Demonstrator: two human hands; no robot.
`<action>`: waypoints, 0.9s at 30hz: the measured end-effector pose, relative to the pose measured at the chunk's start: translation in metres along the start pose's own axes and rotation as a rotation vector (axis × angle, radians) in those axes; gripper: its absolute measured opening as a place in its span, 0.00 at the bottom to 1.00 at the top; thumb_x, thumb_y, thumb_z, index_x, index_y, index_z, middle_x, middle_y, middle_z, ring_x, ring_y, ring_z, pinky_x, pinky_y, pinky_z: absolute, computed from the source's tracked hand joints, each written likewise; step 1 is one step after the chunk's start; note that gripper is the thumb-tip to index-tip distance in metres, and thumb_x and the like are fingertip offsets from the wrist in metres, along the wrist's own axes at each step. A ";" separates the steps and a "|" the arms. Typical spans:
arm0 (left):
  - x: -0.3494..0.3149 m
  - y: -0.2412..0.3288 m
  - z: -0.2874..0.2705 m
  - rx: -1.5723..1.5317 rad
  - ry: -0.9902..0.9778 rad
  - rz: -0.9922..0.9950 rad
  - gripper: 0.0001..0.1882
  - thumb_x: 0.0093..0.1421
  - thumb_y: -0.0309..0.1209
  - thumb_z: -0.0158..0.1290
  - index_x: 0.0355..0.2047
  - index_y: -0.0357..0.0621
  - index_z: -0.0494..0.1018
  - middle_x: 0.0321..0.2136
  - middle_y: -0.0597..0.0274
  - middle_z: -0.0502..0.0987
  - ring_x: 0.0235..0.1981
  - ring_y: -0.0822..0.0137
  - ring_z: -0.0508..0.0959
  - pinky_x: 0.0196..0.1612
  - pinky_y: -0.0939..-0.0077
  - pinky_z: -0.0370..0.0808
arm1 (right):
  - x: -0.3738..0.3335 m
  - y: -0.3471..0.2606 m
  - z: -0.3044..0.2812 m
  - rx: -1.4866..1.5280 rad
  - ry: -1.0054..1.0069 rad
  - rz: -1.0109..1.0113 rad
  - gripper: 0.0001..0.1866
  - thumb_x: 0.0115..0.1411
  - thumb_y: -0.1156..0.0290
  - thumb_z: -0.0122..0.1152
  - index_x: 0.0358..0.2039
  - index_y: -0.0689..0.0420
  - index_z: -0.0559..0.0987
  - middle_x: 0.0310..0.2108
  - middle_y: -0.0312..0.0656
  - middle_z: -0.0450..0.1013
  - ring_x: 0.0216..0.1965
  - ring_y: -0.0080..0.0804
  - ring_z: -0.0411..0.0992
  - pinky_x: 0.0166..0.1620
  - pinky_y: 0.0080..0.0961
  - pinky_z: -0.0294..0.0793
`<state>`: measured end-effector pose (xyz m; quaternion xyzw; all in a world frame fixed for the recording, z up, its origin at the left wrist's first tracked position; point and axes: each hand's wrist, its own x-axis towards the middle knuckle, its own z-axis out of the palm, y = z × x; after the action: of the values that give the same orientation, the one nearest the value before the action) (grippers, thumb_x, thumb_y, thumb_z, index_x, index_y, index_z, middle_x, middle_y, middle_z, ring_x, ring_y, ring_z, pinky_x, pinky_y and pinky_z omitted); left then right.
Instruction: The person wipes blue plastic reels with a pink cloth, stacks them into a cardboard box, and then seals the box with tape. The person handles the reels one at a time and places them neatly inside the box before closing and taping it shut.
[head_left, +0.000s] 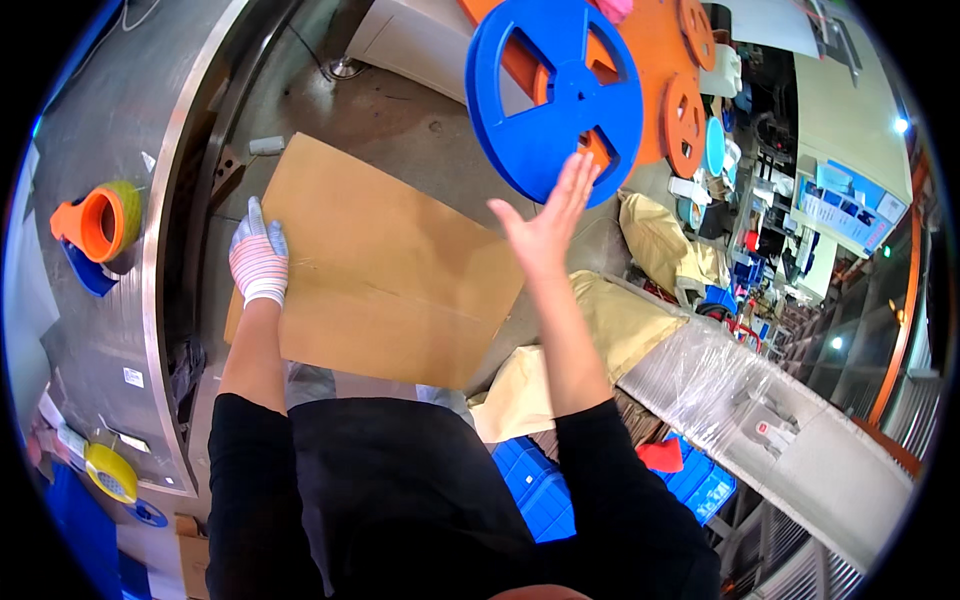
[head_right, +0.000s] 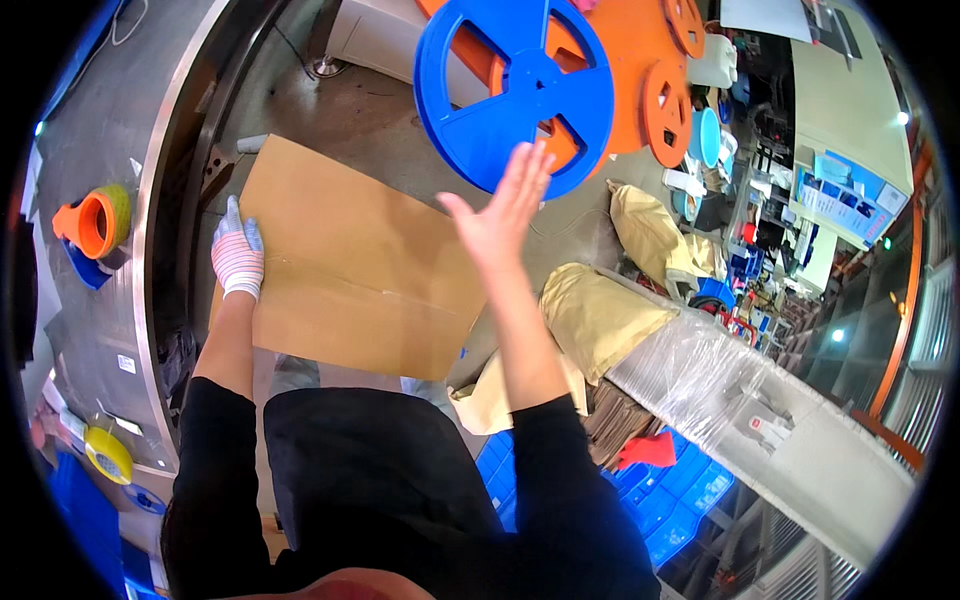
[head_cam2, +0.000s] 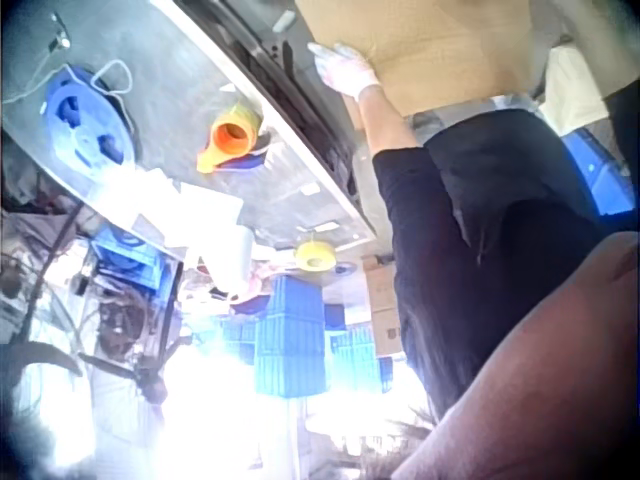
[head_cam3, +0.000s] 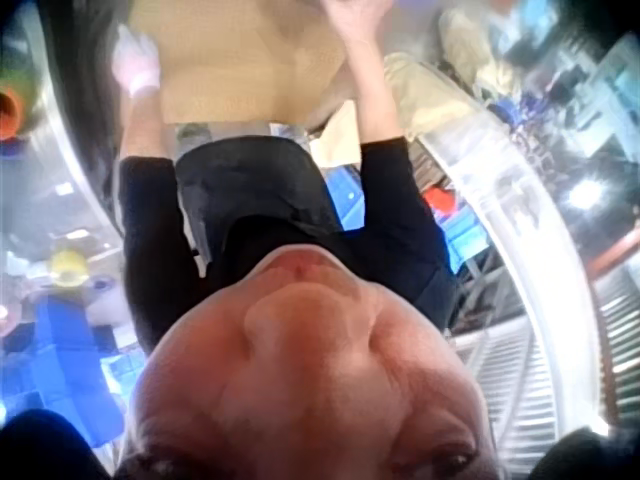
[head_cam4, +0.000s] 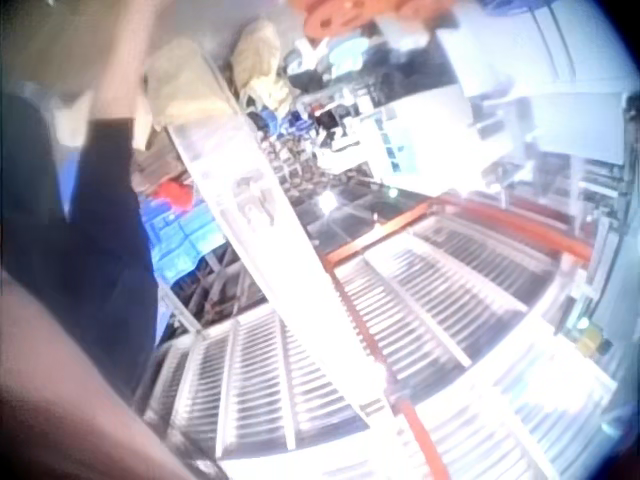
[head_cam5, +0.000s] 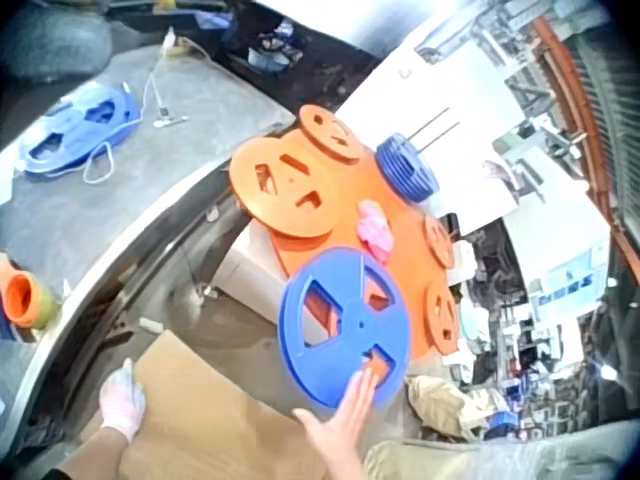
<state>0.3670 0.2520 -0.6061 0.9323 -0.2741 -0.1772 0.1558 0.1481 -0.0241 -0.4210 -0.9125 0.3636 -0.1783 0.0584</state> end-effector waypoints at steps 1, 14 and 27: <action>0.002 0.001 0.000 -0.016 -0.018 0.012 0.30 0.64 0.39 0.46 0.64 0.45 0.57 0.50 0.42 0.72 0.49 0.45 0.73 0.53 0.54 0.70 | -0.007 0.031 -0.011 -0.060 -0.084 0.028 0.58 0.44 0.53 0.74 0.69 0.55 0.50 0.71 0.49 0.43 0.71 0.58 0.35 0.68 0.55 0.39; -0.175 -0.094 -0.064 0.062 -0.178 0.113 0.32 0.61 0.34 0.50 0.65 0.44 0.55 0.61 0.42 0.61 0.62 0.46 0.63 0.62 0.57 0.63 | 0.010 -0.017 -0.222 1.025 0.255 0.668 0.29 0.71 0.48 0.31 0.35 0.60 0.74 0.26 0.40 0.71 0.28 0.36 0.71 0.40 0.40 0.74; -0.371 0.031 -0.077 -0.308 -0.223 -0.158 0.29 0.63 0.33 0.50 0.62 0.36 0.59 0.56 0.43 0.69 0.57 0.48 0.69 0.61 0.65 0.65 | -0.173 0.035 -0.373 1.973 0.073 0.997 0.24 0.69 0.48 0.37 0.28 0.53 0.71 0.19 0.34 0.67 0.20 0.28 0.66 0.33 0.31 0.72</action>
<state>0.0927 0.4517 -0.4347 0.8906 -0.1851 -0.3310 0.2507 -0.1280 0.0775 -0.1320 -0.2108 0.3904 -0.3730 0.8149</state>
